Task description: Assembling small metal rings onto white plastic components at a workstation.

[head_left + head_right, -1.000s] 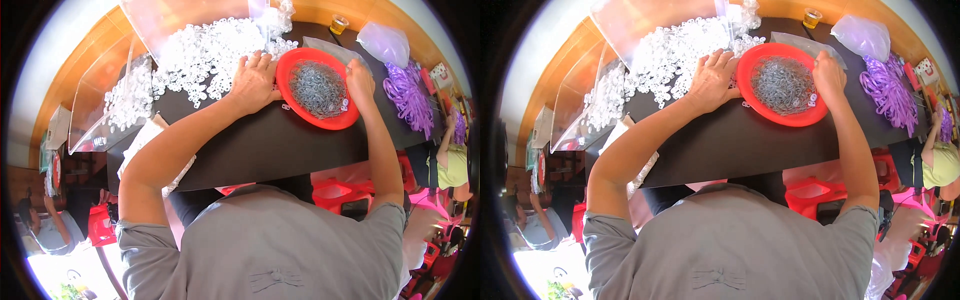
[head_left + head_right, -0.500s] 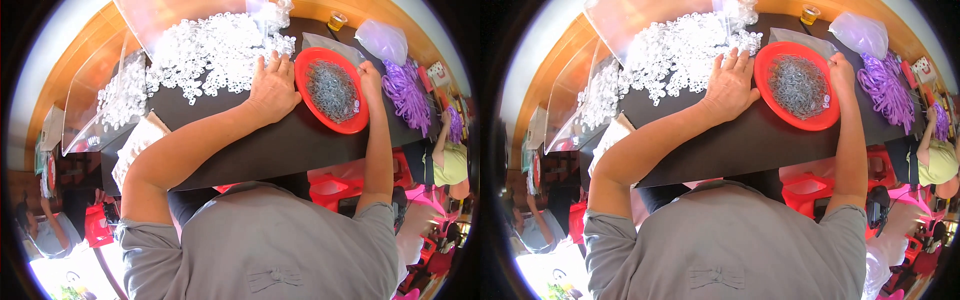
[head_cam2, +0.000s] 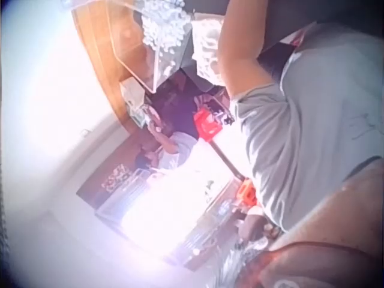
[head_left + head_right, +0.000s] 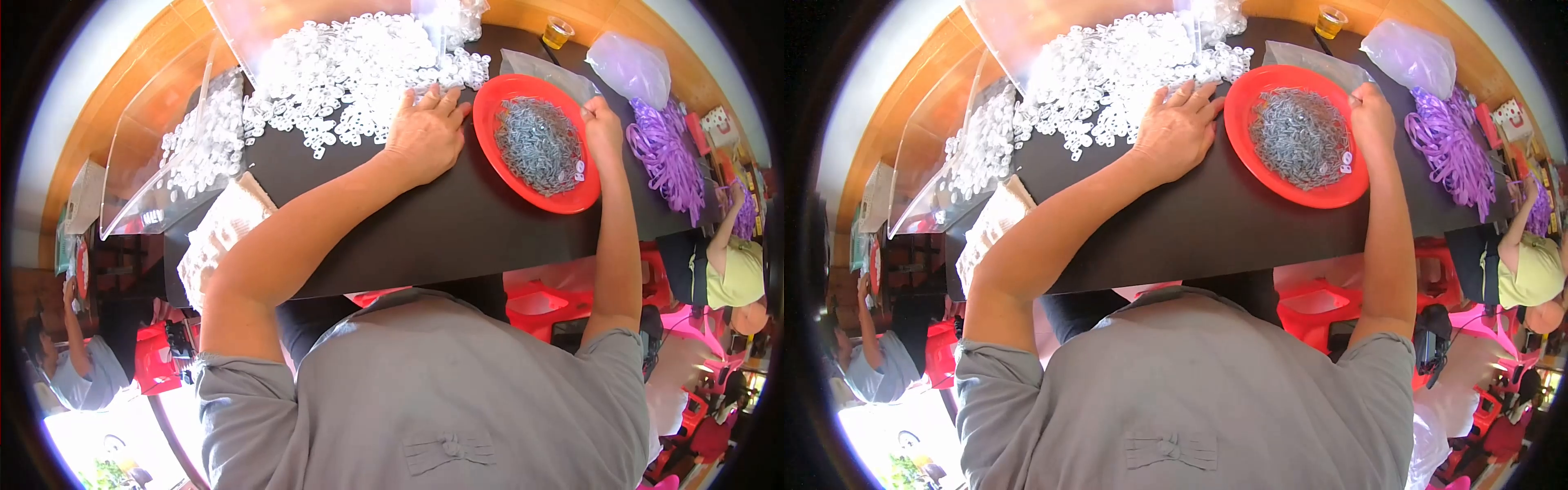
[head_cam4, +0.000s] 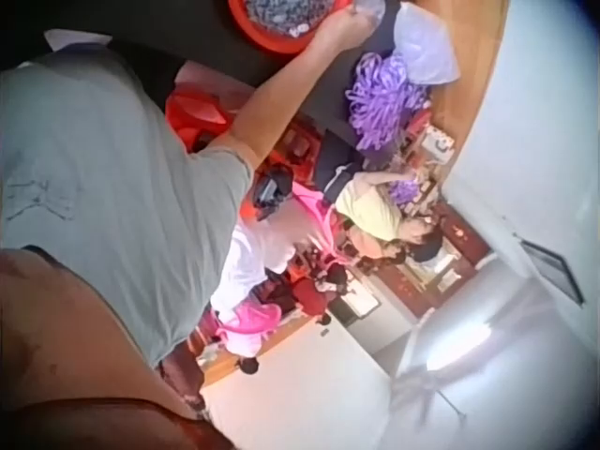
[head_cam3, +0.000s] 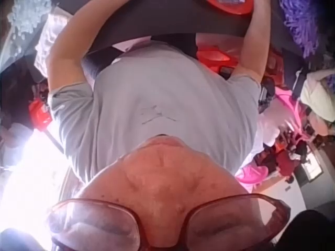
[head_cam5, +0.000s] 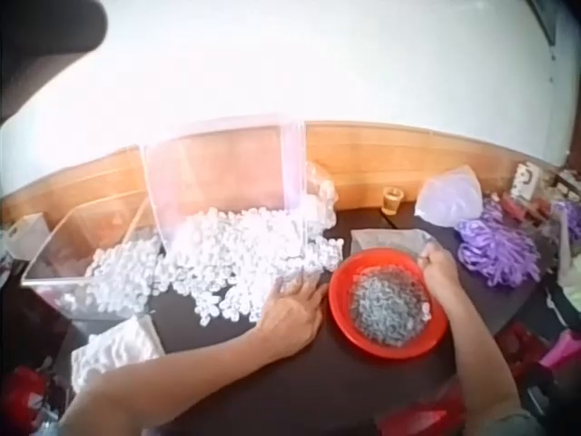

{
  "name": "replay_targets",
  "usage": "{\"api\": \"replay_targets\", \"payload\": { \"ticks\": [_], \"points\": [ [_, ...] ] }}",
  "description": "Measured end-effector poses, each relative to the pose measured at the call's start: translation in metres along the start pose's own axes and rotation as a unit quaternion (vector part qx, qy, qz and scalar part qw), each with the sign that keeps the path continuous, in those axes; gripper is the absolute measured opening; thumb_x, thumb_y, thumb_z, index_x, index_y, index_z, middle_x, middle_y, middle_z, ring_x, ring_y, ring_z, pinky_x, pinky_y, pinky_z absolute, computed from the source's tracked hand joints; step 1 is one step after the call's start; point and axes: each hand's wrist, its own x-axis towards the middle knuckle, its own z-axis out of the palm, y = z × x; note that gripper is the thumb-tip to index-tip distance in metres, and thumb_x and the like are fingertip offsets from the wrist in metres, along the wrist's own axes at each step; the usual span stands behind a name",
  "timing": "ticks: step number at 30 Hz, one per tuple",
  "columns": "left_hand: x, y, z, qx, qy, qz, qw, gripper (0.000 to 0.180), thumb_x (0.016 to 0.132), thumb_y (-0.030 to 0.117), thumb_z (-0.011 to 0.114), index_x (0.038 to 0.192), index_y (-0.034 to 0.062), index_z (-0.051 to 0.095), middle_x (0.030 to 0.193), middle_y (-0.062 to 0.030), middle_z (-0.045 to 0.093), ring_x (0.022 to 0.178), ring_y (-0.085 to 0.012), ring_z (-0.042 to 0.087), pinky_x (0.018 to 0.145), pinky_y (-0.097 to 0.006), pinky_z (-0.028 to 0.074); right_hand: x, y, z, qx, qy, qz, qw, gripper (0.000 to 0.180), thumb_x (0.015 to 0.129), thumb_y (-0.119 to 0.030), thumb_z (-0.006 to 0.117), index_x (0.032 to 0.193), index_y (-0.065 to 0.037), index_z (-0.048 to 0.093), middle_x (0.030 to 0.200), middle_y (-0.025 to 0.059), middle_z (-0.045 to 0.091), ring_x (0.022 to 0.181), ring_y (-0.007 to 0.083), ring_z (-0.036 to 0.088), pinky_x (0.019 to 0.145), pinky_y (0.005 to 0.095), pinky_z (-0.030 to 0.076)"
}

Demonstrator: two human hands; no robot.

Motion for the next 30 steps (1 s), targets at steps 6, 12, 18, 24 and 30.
{"api": "replay_targets", "payload": {
  "ticks": [6, 12, 18, 24, 30],
  "points": [
    [-0.028, -0.031, -0.017, -0.009, 0.019, 0.047, 0.999, 0.038, 0.095, 0.026, 0.049, 0.128, 0.0098, 0.057, 0.139, -0.0087, 0.050, 0.128, -0.0301, 0.046, 0.105, -0.049, 0.035, -0.016, -0.034, 0.009, -0.034, -0.003, -0.035, 0.999, 0.016, 0.089, -0.021, 0.059, 0.096, -0.007, 0.060, 0.092, 0.0198, 0.067, 0.091, 0.0402, 0.064, 0.077, 0.0491, 0.047],
    [-0.053, -0.064, -0.039, -0.052, 0.013, 0.071, 0.996, 0.037, 0.092, 0.024, 0.056, 0.127, 0.0109, 0.058, 0.136, -0.0075, 0.053, 0.128, -0.0284, 0.047, 0.103, -0.045, 0.037, -0.022, -0.070, 0.025, -0.006, -0.025, -0.113, 0.993, 0.015, 0.091, -0.019, 0.058, 0.093, -0.005, 0.054, 0.087, 0.0208, 0.065, 0.087, 0.0420, 0.062, 0.073, 0.0488, 0.046],
    [-0.099, -0.071, -0.104, -0.157, 0.084, -0.041, 0.983, 0.030, 0.086, 0.017, 0.064, 0.114, 0.0073, 0.063, 0.124, -0.0118, 0.058, 0.114, -0.0316, 0.053, 0.095, -0.043, 0.042, -0.024, -0.115, 0.041, -0.012, -0.064, -0.129, 0.990, 0.014, 0.091, -0.017, 0.056, 0.095, -0.004, 0.054, 0.088, 0.0196, 0.066, 0.089, 0.0413, 0.062, 0.074, 0.0504, 0.046],
    [-0.170, -0.075, -0.128, -0.165, 0.138, -0.136, 0.967, 0.025, 0.077, 0.005, 0.068, 0.102, 0.0023, 0.066, 0.106, -0.0132, 0.061, 0.098, -0.0327, 0.056, 0.085, -0.039, 0.047, -0.028, -0.137, 0.057, -0.025, -0.031, -0.184, 0.982, 0.011, 0.091, -0.014, 0.054, 0.092, -0.003, 0.052, 0.088, 0.0198, 0.064, 0.088, 0.0409, 0.062, 0.073, 0.0502, 0.045],
    [-0.140, -0.045, -0.141, -0.364, 0.119, -0.243, 0.891, 0.013, 0.082, 0.008, 0.067, 0.092, -0.0010, 0.067, 0.079, -0.0072, 0.061, 0.070, -0.0147, 0.059, 0.062, -0.029, 0.048, -0.048, -0.173, 0.013, 0.036, 0.027, -0.354, 0.934, 0.005, 0.091, -0.007, 0.054, 0.091, -0.003, 0.052, 0.086, 0.0141, 0.062, 0.081, 0.0333, 0.062, 0.068, 0.0412, 0.047]
  ]
}}
